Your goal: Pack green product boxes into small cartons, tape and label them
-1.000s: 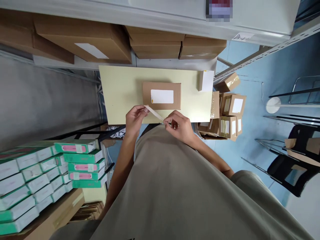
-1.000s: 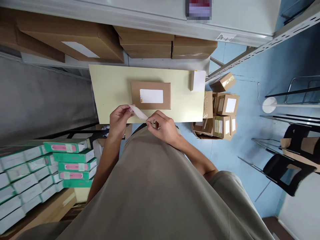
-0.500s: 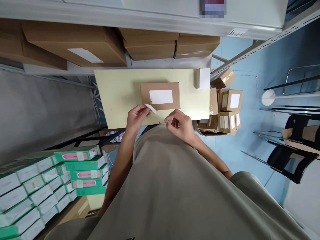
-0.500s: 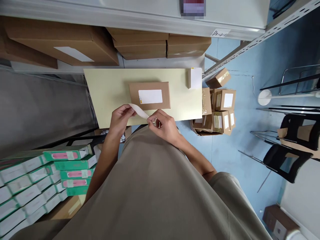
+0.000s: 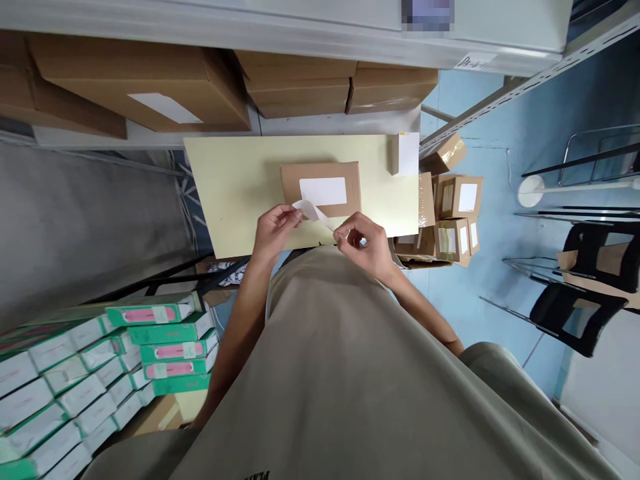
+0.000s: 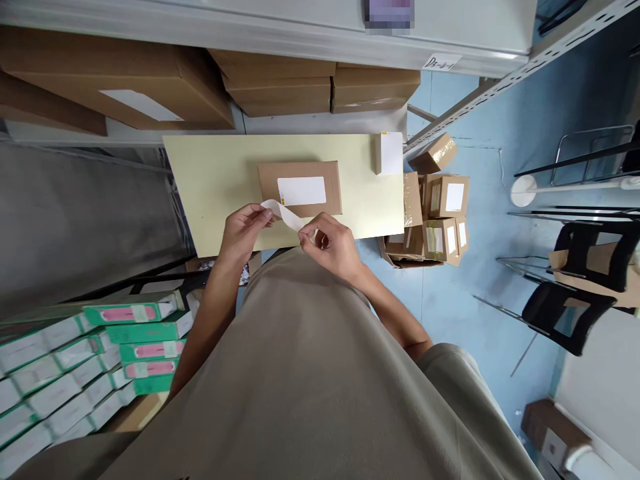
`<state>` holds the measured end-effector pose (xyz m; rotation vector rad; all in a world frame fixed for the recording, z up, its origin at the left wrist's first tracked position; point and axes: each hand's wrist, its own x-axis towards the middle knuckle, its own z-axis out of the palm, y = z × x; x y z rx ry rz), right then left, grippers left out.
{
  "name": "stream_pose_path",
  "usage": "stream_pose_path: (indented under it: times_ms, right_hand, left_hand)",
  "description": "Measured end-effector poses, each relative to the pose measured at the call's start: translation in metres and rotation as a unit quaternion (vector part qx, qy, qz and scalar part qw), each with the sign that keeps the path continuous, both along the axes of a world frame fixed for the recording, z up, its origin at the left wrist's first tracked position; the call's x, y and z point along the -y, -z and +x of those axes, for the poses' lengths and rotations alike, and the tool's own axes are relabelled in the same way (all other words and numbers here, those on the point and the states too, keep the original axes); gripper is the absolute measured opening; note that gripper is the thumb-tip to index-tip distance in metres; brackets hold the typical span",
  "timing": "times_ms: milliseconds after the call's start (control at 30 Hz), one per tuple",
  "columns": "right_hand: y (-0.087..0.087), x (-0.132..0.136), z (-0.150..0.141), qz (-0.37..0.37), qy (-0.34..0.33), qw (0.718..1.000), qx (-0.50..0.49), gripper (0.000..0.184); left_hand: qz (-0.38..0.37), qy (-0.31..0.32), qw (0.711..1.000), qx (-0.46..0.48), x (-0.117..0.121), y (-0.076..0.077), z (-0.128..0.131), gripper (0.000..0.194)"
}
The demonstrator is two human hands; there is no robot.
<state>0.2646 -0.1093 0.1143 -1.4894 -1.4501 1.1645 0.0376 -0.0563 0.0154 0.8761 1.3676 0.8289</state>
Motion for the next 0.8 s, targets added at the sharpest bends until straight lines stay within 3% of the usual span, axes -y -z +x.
stream_pose_path:
  times_ms: [133, 267, 467, 633, 800]
  right_hand:
    - [0.022, -0.012, 0.008, -0.043, 0.060, 0.997, -0.036, 0.032]
    - [0.072, -0.041, 0.027, -0.097, 0.108, 0.987, -0.066, 0.052]
    - [0.138, -0.083, 0.048, -0.088, 0.113, 0.989, -0.039, 0.064]
    - [0.168, -0.095, 0.051, -0.112, 0.101, 0.989, -0.002, 0.060]
    - [0.187, -0.093, 0.052, -0.130, 0.101, 0.986, 0.032, 0.058]
  left_hand:
    - [0.017, 0.014, 0.999, -0.026, -0.006, 0.004, -0.009, 0.059]
    - [0.031, 0.057, 0.994, -0.082, -0.026, 0.013, -0.021, 0.048]
    - [0.049, 0.121, 0.976, -0.172, -0.072, 0.042, -0.016, 0.027]
    - [0.033, 0.141, 0.969, -0.199, -0.091, 0.071, -0.006, 0.019]
    - [0.045, 0.148, 0.965, -0.213, -0.090, 0.087, -0.005, 0.017]
